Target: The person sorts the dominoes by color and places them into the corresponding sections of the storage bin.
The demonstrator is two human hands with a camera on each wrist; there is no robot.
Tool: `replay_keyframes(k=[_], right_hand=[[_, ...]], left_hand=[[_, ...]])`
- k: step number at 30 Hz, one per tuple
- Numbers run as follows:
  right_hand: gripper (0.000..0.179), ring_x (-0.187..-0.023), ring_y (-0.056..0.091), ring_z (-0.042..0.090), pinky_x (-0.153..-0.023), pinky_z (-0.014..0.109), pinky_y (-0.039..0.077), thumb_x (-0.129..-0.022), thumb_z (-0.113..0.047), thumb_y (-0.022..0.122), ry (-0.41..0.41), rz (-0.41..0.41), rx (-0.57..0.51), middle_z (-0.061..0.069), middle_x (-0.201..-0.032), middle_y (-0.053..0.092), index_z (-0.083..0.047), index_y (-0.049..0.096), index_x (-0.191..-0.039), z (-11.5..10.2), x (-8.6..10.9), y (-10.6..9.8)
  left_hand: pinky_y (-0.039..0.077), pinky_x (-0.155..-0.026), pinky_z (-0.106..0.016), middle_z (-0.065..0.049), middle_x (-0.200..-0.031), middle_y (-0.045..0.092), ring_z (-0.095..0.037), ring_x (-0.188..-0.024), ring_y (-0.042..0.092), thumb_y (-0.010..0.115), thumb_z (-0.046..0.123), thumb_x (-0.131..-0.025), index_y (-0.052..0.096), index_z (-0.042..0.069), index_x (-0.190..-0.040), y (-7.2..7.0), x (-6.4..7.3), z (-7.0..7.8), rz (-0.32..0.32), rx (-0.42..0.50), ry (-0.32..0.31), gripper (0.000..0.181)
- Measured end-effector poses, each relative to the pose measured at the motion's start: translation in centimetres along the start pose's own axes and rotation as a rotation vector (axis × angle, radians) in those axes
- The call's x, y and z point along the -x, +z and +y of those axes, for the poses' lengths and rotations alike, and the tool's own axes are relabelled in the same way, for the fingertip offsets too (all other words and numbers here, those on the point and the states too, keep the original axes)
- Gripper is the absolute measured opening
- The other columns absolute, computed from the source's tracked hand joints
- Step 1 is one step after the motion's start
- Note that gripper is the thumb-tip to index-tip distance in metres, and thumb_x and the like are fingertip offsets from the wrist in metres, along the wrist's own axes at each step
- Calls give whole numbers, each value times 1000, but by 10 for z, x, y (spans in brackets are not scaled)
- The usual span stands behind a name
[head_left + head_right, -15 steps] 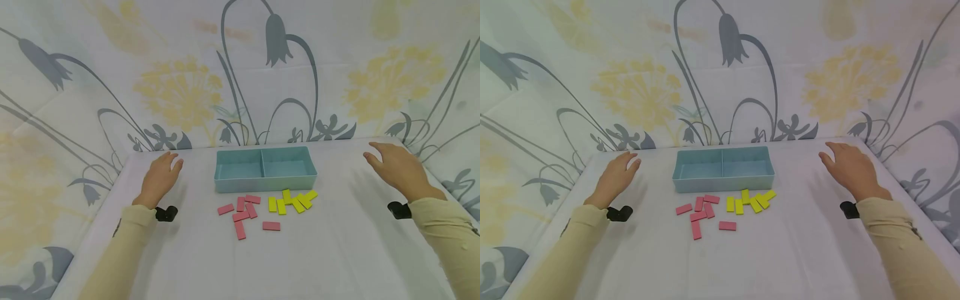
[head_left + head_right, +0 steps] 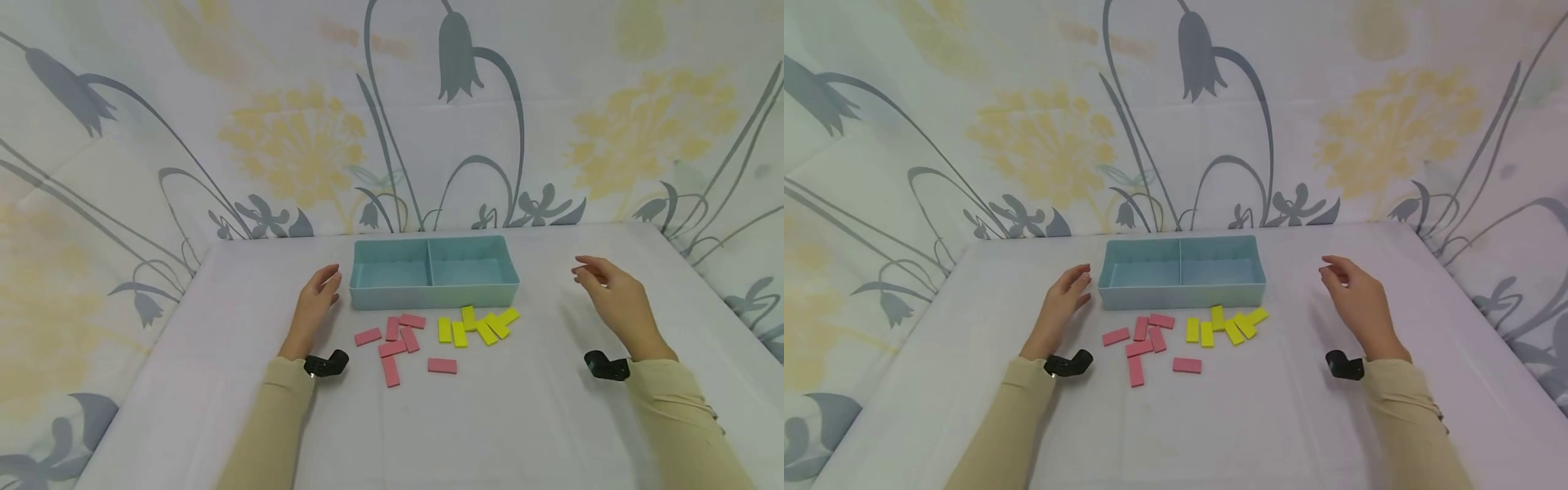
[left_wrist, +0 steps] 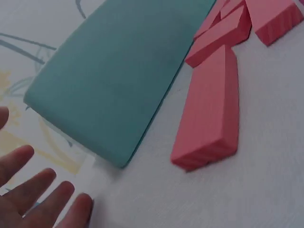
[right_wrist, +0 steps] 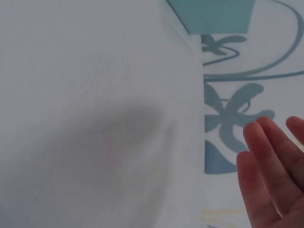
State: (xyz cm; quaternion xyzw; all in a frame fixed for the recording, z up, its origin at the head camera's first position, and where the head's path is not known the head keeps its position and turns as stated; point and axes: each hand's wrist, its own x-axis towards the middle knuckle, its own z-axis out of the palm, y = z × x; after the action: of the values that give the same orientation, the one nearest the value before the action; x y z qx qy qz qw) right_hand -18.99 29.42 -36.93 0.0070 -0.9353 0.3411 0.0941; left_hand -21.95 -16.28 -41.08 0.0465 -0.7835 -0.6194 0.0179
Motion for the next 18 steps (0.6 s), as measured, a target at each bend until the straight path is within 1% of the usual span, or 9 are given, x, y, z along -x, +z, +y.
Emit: replay_keyframes(k=[1, 4, 6, 8, 9, 11, 13, 15, 18], right_hand=[[49, -100, 53, 32, -75, 45, 40, -94, -39, 34, 6, -5, -19, 15, -110, 59, -8, 43, -131, 1, 1, 4], [50, -93, 58, 23, -69, 44, 45, -93, -43, 35, 45, -32, -62, 11, -107, 61, -10, 44, -130, 4, 2, 17], [52, -90, 59, 18, -69, 39, 48, -93, -44, 36, 54, -80, -125, 11, -108, 61, -8, 44, -130, 7, 2, 25], [53, -90, 60, 12, -70, 32, 50, -92, -44, 37, 70, -125, -228, 10, -110, 60, -7, 44, -130, 7, 3, 31], [53, -91, 60, 12, -72, 29, 50, -93, -43, 38, 65, -144, -285, 11, -110, 59, -5, 43, -130, 7, 3, 33], [53, -92, 60, 12, -75, 23, 48, -93, -40, 39, 64, -177, -384, 12, -111, 58, -1, 42, -129, 8, 5, 37], [52, -92, 60, 13, -75, 22, 48, -93, -39, 40, 83, -196, -448, 12, -110, 58, -1, 42, -129, 8, 6, 39], [52, -91, 60, 13, -74, 21, 48, -94, -38, 40, 100, -230, -450, 12, -111, 58, -1, 41, -129, 9, 7, 41], [50, -90, 59, 11, -74, 21, 48, -94, -37, 41, 122, -281, -406, 15, -113, 57, -2, 43, -129, 11, 5, 46]], left_hand=[[39, -93, -32, -2, -135, 40, -16, -120, 41, 48, 34, -91, 42, 13, -132, 3, 0, -3, -19, 80, 15, 46], [36, -96, -29, 1, -137, 36, -13, -121, 38, 49, 33, -91, 37, 13, -135, 12, 2, -9, -79, 249, 37, 50], [32, -98, -27, 3, -139, 34, -11, -123, 35, 50, 35, -90, 34, 13, -137, 18, 3, -12, -114, 326, 38, 54], [29, -100, -27, 3, -139, 33, -10, -125, 33, 51, 34, -90, 34, 14, -138, 23, 4, -13, -121, 384, 38, 55], [28, -101, -27, 1, -140, 32, -11, -126, 32, 52, 33, -89, 34, 13, -138, 25, 4, -13, -119, 408, 44, 55], [26, -102, -27, 0, -141, 31, -11, -128, 29, 52, 31, -90, 34, 13, -138, 29, 3, -12, -109, 434, 44, 54], [26, -102, -28, -1, -142, 31, -12, -128, 28, 52, 29, -90, 36, 15, -137, 32, 4, -12, -91, 420, 45, 51], [26, -102, -29, -1, -142, 31, -11, -128, 28, 50, 28, -91, 36, 15, -137, 33, 4, -11, -79, 385, 52, 50], [26, -102, -28, 0, -141, 33, -7, -127, 29, 49, 27, -92, 37, 16, -137, 33, 4, -10, -65, 342, 63, 48]])
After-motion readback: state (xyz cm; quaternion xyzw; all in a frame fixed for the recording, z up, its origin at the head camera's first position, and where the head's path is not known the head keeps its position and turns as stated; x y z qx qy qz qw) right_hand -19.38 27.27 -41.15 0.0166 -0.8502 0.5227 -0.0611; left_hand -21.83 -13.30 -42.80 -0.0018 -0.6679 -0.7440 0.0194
